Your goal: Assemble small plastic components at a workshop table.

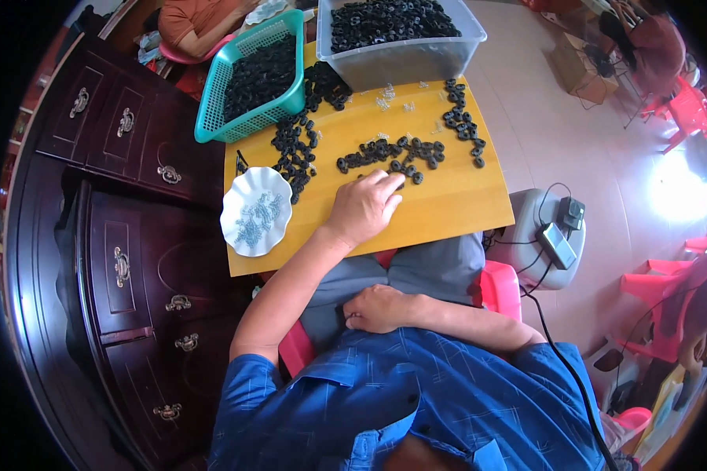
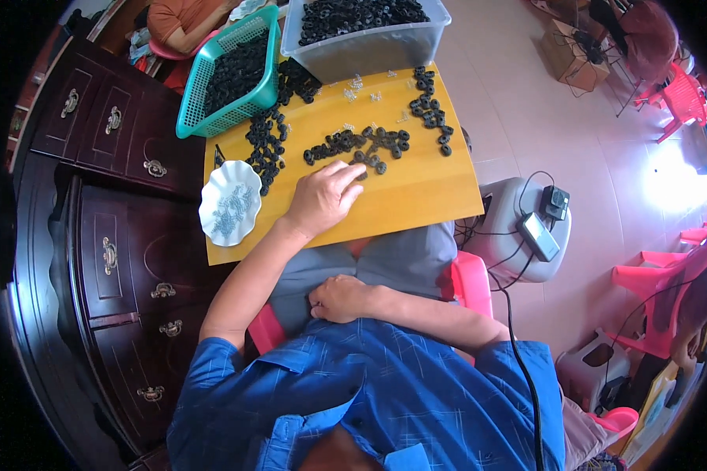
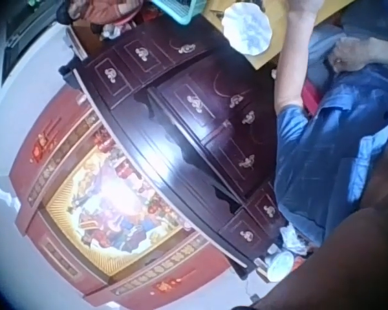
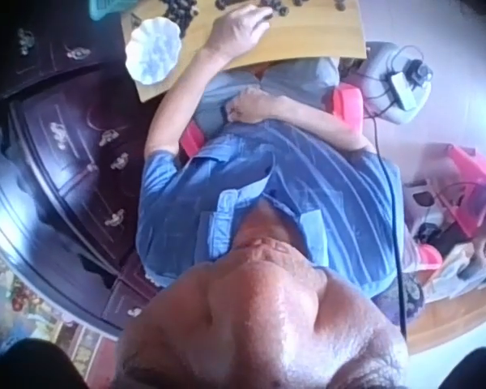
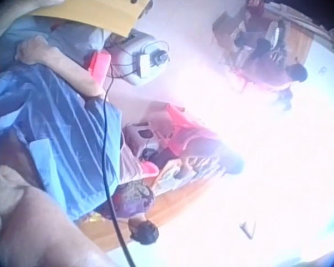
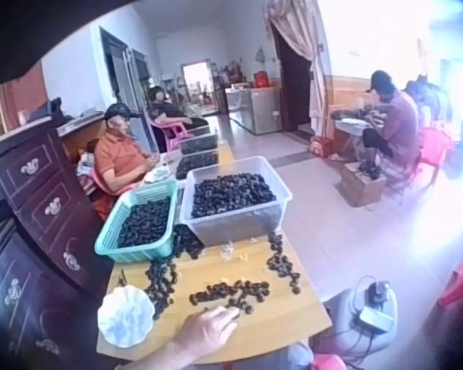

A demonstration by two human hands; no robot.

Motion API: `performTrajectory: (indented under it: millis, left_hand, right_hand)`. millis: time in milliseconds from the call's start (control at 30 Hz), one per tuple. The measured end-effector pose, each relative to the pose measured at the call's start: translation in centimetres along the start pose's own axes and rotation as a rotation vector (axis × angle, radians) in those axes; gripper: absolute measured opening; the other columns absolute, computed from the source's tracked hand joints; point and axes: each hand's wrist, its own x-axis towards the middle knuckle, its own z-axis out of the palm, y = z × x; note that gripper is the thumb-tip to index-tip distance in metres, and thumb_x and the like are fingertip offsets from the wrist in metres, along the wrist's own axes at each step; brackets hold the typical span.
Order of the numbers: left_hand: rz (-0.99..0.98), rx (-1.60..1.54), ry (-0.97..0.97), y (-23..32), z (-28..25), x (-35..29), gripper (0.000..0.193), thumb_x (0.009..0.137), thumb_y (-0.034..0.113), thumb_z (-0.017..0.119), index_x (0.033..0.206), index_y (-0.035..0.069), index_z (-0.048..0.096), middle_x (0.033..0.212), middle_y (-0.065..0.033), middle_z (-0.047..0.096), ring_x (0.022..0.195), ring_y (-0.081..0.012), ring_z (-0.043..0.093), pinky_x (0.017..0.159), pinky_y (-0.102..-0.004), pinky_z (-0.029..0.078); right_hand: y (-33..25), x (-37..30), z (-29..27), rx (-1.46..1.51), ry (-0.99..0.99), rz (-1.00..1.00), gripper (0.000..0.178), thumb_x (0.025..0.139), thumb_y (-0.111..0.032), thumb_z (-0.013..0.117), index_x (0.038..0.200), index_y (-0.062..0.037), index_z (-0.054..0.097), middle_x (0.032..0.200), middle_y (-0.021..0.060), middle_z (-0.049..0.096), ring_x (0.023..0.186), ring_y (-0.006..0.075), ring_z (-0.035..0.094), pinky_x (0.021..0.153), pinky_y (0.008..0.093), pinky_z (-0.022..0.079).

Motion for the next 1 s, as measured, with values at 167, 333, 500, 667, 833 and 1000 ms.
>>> performTrajectory:
  millis: [167, 333, 500, 667, 833, 1000]
  left_hand:
    - [0.000, 0.097, 0.082, -0.5, 1.8, -0.8, 0.016, 0.088, 0.017, 0.069, 0.101, 0.009, 0.068, 0.093, -0.0098, 0.065, 0.083, -0.0323, 0.068, 0.071, -0.0444, 0.057]
    - [-0.021, 0.191, 0.086, 0.1, 2.4, -2.1, 0.011, 0.090, 0.018, 0.067, 0.097, 0.010, 0.070, 0.092, -0.0083, 0.066, 0.081, -0.0318, 0.067, 0.070, -0.0428, 0.055]
    - [-0.077, 0.090, 0.107, 2.2, 1.5, -5.2, 0.011, 0.090, 0.017, 0.067, 0.091, 0.007, 0.071, 0.088, -0.0110, 0.068, 0.080, -0.0332, 0.067, 0.070, -0.0413, 0.054]
    - [-0.101, -0.034, 0.176, 4.8, 0.6, -7.9, 0.009, 0.089, 0.005, 0.066, 0.096, 0.003, 0.071, 0.084, -0.0143, 0.068, 0.077, -0.0326, 0.067, 0.069, -0.0394, 0.053]
    - [-0.066, -0.014, 0.115, 6.2, 0.3, -8.4, 0.015, 0.090, 0.004, 0.065, 0.102, 0.001, 0.071, 0.092, -0.0147, 0.068, 0.080, -0.0304, 0.068, 0.072, -0.0376, 0.054]
    - [-0.060, -0.223, 0.066, 3.7, -1.5, -7.5, 0.017, 0.092, 0.012, 0.064, 0.104, 0.002, 0.073, 0.091, -0.0139, 0.069, 0.078, -0.0285, 0.069, 0.070, -0.0373, 0.054]
  right_hand:
    - [1.0, -2.2, 0.6, 0.178, 0.230, -0.091, 0.020, 0.092, -0.027, 0.064, 0.104, -0.0132, 0.070, 0.098, 0.0172, 0.072, 0.097, 0.0369, 0.069, 0.087, 0.0461, 0.053]
    - [3.7, -3.7, 0.3, 1.200, 0.428, -0.118, 0.017, 0.101, -0.018, 0.059, 0.105, -0.0027, 0.066, 0.090, 0.0035, 0.070, 0.077, 0.0101, 0.064, 0.069, 0.0242, 0.053]
    - [4.6, -5.0, -2.1, 1.620, 0.654, -0.041, 0.029, 0.107, -0.033, 0.049, 0.112, -0.0092, 0.063, 0.098, 0.0047, 0.071, 0.085, 0.0147, 0.067, 0.078, 0.0295, 0.055]
    - [5.1, -4.6, -1.6, 1.654, 0.543, 0.000, 0.036, 0.106, -0.044, 0.048, 0.113, -0.0119, 0.062, 0.094, 0.0019, 0.066, 0.084, 0.0153, 0.064, 0.078, 0.0317, 0.053]
    - [5.1, -4.2, -1.2, 1.625, 0.560, -0.066, 0.035, 0.105, -0.043, 0.052, 0.109, -0.0107, 0.063, 0.094, 0.0031, 0.066, 0.084, 0.0152, 0.064, 0.078, 0.0313, 0.053]
    - [4.3, -4.6, -2.1, 1.722, 0.561, -0.067, 0.022, 0.104, -0.027, 0.050, 0.106, -0.0089, 0.063, 0.094, 0.0039, 0.067, 0.082, 0.0145, 0.064, 0.079, 0.0315, 0.054]
